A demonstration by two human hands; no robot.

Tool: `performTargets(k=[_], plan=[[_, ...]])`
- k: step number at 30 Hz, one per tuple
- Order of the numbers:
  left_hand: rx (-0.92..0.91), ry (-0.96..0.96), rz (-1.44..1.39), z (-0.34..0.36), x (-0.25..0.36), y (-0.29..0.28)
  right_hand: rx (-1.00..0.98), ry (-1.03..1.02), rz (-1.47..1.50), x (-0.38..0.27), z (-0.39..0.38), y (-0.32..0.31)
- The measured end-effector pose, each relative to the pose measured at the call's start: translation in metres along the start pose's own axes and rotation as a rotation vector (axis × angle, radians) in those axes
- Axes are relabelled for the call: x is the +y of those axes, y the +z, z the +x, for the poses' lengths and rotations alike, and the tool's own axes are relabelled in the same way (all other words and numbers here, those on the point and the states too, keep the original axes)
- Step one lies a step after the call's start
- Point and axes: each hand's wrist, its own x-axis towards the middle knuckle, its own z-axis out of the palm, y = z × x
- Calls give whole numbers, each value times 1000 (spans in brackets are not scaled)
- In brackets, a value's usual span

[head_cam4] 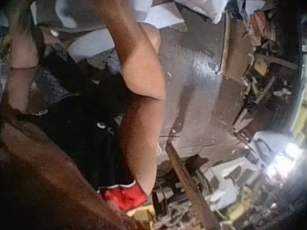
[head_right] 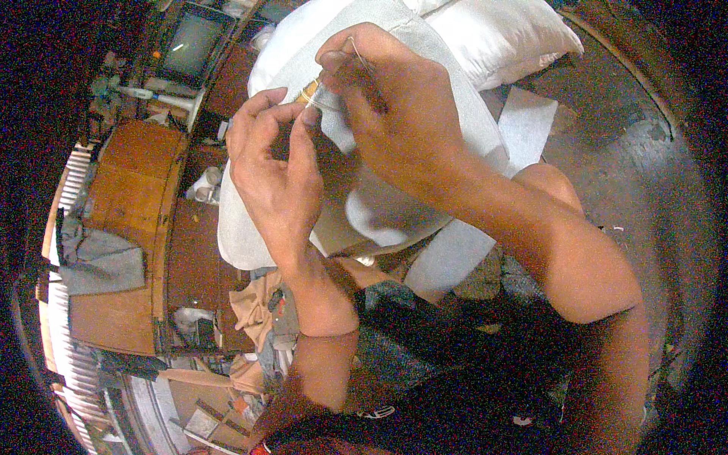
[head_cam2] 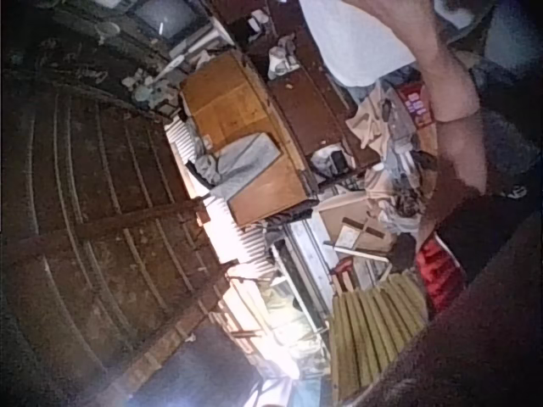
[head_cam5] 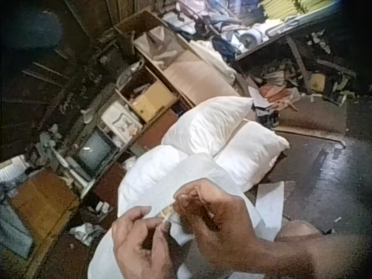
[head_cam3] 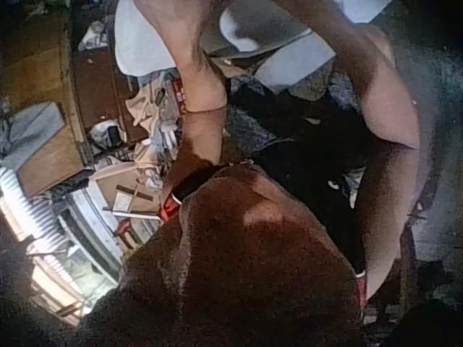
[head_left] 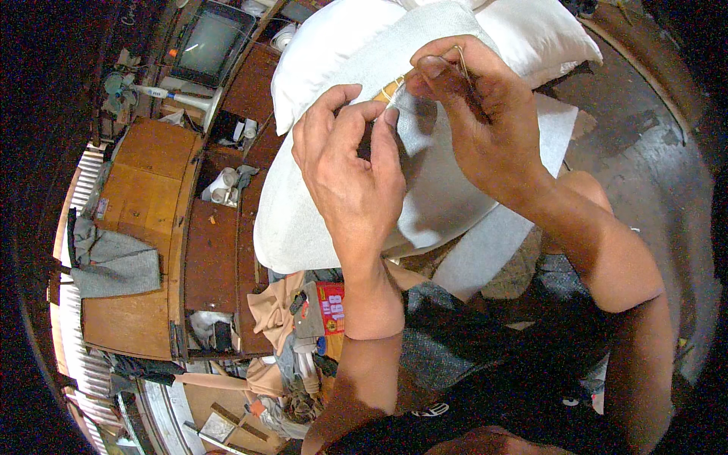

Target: The person hand-sews a white pillow using a needle and thread. They repeatedly insert the needle through the fabric and pull the thread to close a seam.

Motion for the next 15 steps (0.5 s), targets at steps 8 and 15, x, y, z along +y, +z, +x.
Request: performTargets(k=[8, 15], plan=[[12, 1, 50, -2, 0, 4, -20, 28, -45, -5, 1, -1], [25, 5, 51, -2, 0, 6, -51, -66, -11, 6, 3, -3]])
